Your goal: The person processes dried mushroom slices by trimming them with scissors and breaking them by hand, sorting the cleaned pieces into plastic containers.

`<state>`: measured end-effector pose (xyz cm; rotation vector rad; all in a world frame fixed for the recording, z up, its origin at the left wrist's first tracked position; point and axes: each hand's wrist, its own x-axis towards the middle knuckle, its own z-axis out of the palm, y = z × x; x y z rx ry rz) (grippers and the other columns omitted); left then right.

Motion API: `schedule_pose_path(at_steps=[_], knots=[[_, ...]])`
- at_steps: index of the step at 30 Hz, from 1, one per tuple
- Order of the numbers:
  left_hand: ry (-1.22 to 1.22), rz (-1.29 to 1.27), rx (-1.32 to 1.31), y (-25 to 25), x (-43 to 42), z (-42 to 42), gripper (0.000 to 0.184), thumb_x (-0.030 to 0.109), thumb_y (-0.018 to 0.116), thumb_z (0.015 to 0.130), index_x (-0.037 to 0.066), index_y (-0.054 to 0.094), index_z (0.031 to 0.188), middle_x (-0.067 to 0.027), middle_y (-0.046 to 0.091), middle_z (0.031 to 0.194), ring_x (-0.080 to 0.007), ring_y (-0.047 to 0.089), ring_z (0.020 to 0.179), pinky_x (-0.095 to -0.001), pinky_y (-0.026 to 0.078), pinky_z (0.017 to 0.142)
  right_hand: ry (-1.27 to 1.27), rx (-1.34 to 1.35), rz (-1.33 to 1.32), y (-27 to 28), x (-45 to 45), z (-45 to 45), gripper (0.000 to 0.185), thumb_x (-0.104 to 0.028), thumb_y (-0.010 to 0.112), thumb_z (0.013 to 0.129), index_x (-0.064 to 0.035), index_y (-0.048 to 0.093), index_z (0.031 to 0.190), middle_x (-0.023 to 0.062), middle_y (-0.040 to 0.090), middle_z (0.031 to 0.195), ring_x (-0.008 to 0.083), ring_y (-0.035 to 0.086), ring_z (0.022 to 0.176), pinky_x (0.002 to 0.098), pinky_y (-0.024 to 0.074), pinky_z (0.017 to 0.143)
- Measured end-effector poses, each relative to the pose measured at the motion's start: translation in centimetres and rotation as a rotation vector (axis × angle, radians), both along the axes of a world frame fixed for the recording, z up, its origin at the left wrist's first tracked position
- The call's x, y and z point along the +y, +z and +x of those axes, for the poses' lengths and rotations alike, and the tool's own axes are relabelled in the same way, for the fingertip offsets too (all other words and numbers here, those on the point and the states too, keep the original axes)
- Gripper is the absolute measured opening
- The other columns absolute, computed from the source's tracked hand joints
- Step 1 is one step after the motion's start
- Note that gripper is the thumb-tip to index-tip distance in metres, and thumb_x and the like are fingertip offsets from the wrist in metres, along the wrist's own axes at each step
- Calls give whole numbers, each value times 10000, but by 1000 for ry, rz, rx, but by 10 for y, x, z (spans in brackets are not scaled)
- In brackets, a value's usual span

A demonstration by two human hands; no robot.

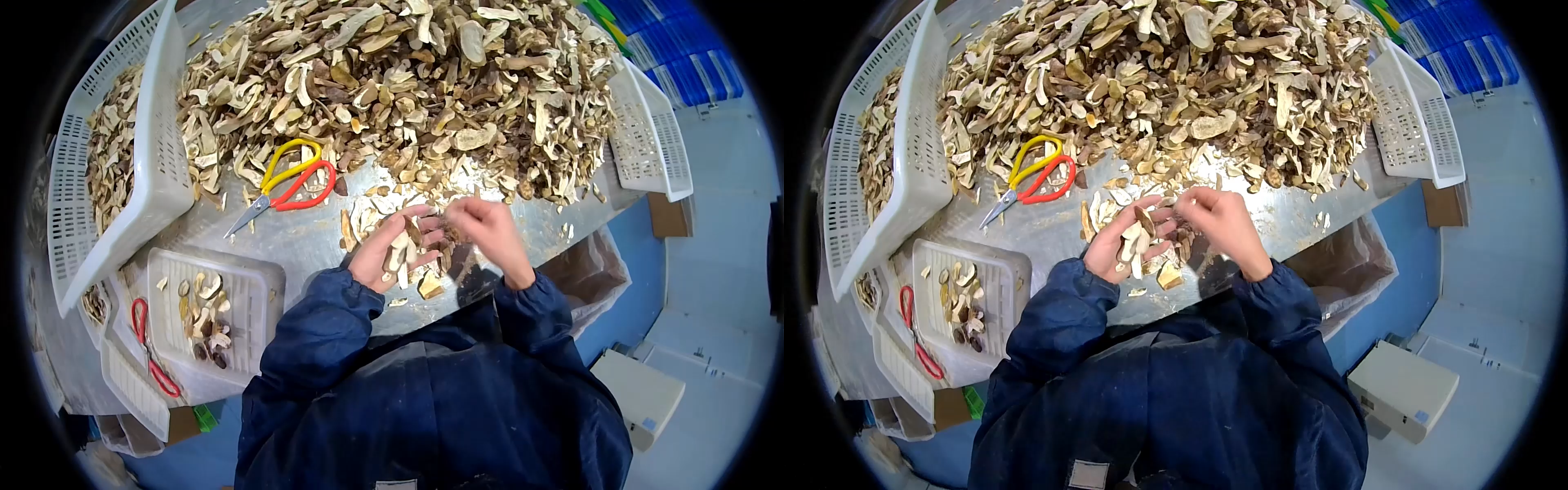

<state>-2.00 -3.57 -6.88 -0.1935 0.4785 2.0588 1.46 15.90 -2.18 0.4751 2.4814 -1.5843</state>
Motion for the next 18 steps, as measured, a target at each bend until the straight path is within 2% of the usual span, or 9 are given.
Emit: schedule_pose_path(at_steps=[1, 2, 3, 4, 7, 8, 12, 17, 18], knots=[[-4, 17, 12, -6, -1, 0, 416, 325, 393, 996, 61, 403, 1317, -85, 529, 1160, -193, 577, 1015, -361, 516, 887, -61, 52, 129, -4, 5, -8, 246, -206, 627, 857, 16, 660, 959, 25, 573, 584, 65, 482, 501, 244, 368, 456], [-6, 34, 25, -17, -2, 2, 410, 326, 394, 996, 65, 407, 1312, -84, 531, 1156, -194, 576, 1017, -357, 521, 877, -88, 103, 368, -3, 10, -20, 288, -250, 641, 836, 10, 660, 959, 106, 601, 580, 158, 541, 477, 305, 411, 466], [-6, 50, 39, -22, -2, 2, 404, 327, 394, 996, 69, 411, 1306, -83, 533, 1152, -195, 576, 1019, -354, 525, 868, -120, 172, 570, -17, 19, -28, 307, -280, 627, 836, 6, 661, 941, 165, 642, 649, 273, 601, 524, 371, 450, 506], [-5, 30, 9, -19, -2, 2, 385, 325, 396, 997, 70, 427, 1284, -70, 533, 1100, -167, 573, 948, -293, 544, 750, -152, 194, 625, -23, 24, -36, 316, -297, 623, 836, -1, 641, 946, 184, 660, 757, 338, 633, 647, 410, 480, 572], [-6, 33, -21, -20, -5, 0, 380, 328, 404, 996, 73, 433, 1275, -53, 514, 1016, -135, 522, 836, -212, 476, 585, -75, 172, 902, -30, 22, -52, 331, -317, 631, 830, -9, 613, 950, 189, 645, 849, 350, 632, 735, 413, 490, 615], [-4, 34, -31, -21, -6, -1, 378, 329, 407, 996, 74, 435, 1273, -48, 508, 988, -124, 505, 799, -185, 454, 530, -23, 126, 953, -30, 18, -52, 286, -282, 640, 817, -19, 586, 914, 185, 616, 885, 374, 616, 787, 442, 493, 655], [12, 50, -52, -20, -7, -2, 384, 329, 410, 994, 69, 433, 1275, -48, 507, 988, -129, 505, 809, -178, 453, 535, 78, 183, 885, -33, 15, -50, 193, -163, 629, 783, 1, 565, 863, 185, 591, 847, 377, 604, 781, 476, 481, 686], [11, 100, -57, -28, -6, -1, 394, 337, 409, 994, 65, 431, 1279, -58, 510, 1003, -130, 516, 836, -182, 473, 548, 28, 287, 756, -41, 28, -39, 173, -132, 615, 781, 22, 602, 860, 202, 603, 842, 378, 600, 757, 433, 477, 657], [15, 101, -63, -30, -6, -1, 397, 337, 399, 997, 67, 426, 1286, -68, 517, 1036, -146, 528, 883, -211, 495, 606, 3, 315, 722, -42, 30, -38, 169, -126, 613, 781, 24, 613, 857, 204, 609, 832, 380, 599, 740, 425, 476, 648]])
